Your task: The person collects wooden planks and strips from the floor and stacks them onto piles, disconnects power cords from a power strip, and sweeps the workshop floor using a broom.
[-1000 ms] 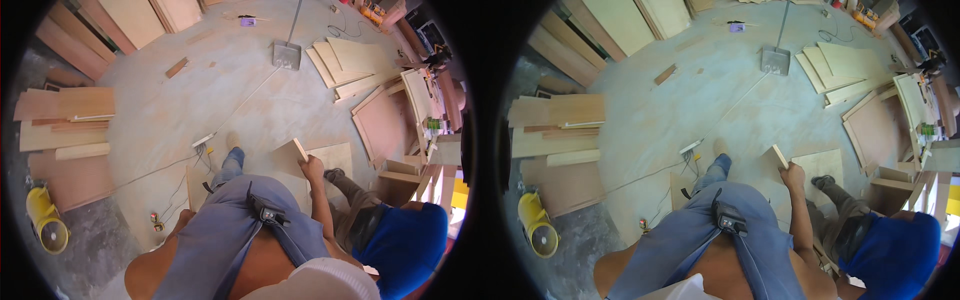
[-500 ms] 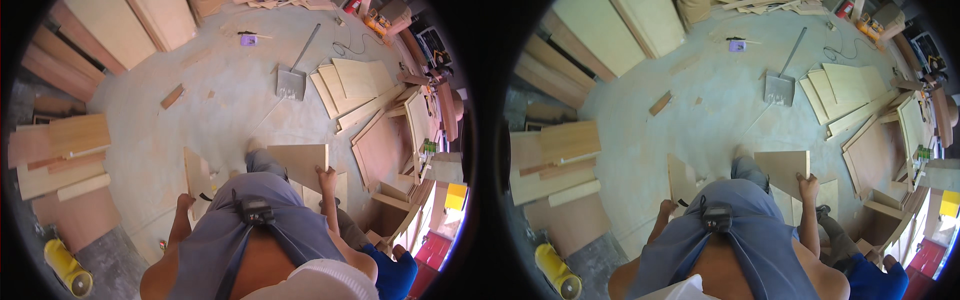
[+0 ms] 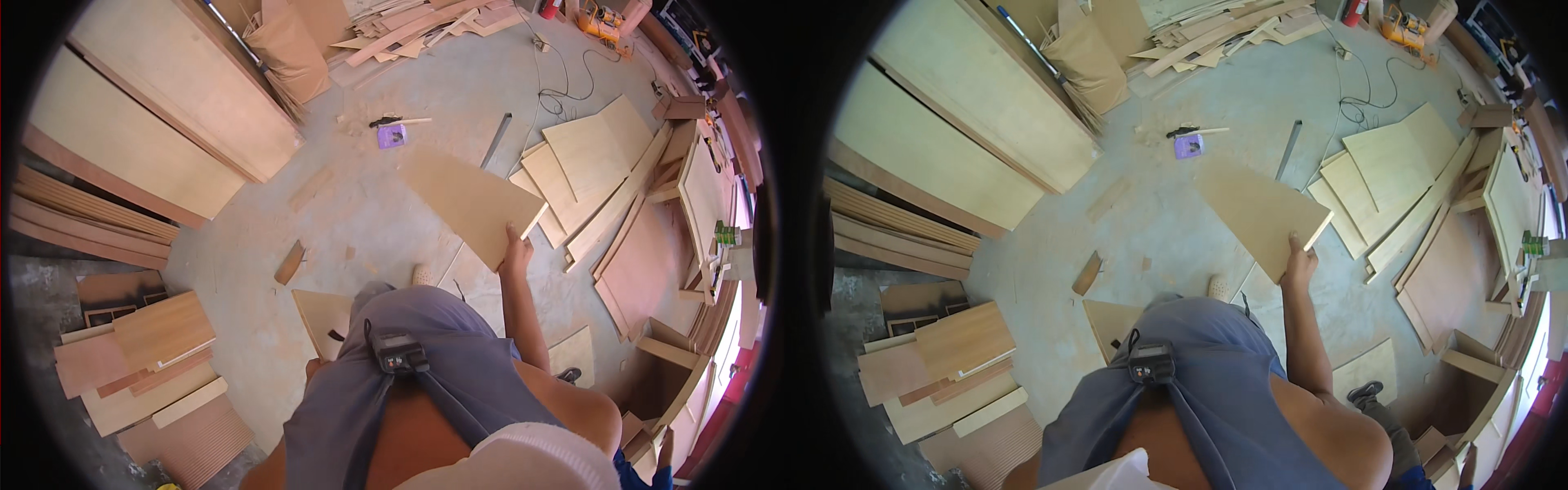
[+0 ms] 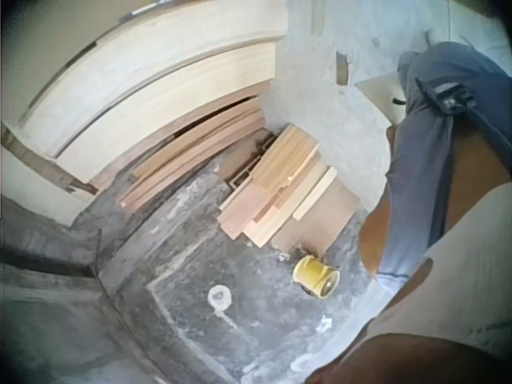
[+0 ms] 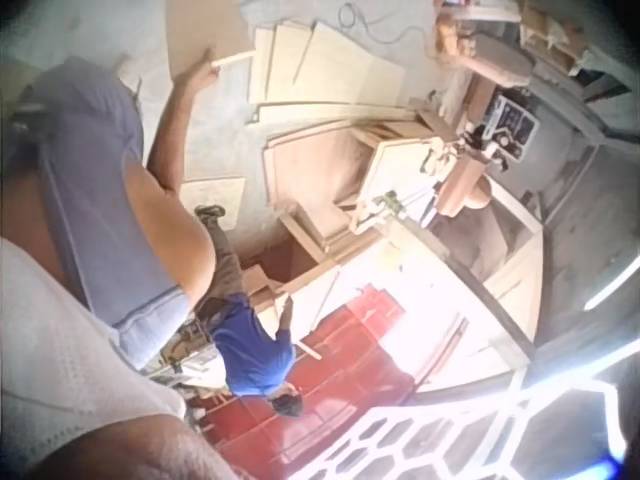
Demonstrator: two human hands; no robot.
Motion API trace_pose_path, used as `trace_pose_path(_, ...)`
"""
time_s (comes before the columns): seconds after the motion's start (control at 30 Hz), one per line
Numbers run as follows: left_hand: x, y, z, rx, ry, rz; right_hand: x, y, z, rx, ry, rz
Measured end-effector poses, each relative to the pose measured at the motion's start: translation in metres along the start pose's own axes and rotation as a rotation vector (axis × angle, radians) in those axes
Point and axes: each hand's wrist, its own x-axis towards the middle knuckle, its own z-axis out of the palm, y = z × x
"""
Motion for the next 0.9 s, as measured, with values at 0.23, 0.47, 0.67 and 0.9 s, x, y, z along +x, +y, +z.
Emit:
trace_pose_path(0.23,0.087,0.122,-0.111,0.029,-0.012,0.056,0.106,-0.015,0.117,0.232,-0.084,0.314)
trace_pose_path(0.47,0.234,0.218,-0.19,0.051,-0.089,0.029,0.21,-0.045,0.282,0.261,-0.075,0.338)
trace_pose_path(0.67,0.273,0.35,-0.333,0.067,-0.088,0.141,0.309,-0.095,0.45,0.476,-0.198,0.124)
trace_pose_path(0.9,0.339,0.44,-0.455,0.189,0.164,0.317,0.481,-0.061,0.731,0.172,-0.882,-0.152)
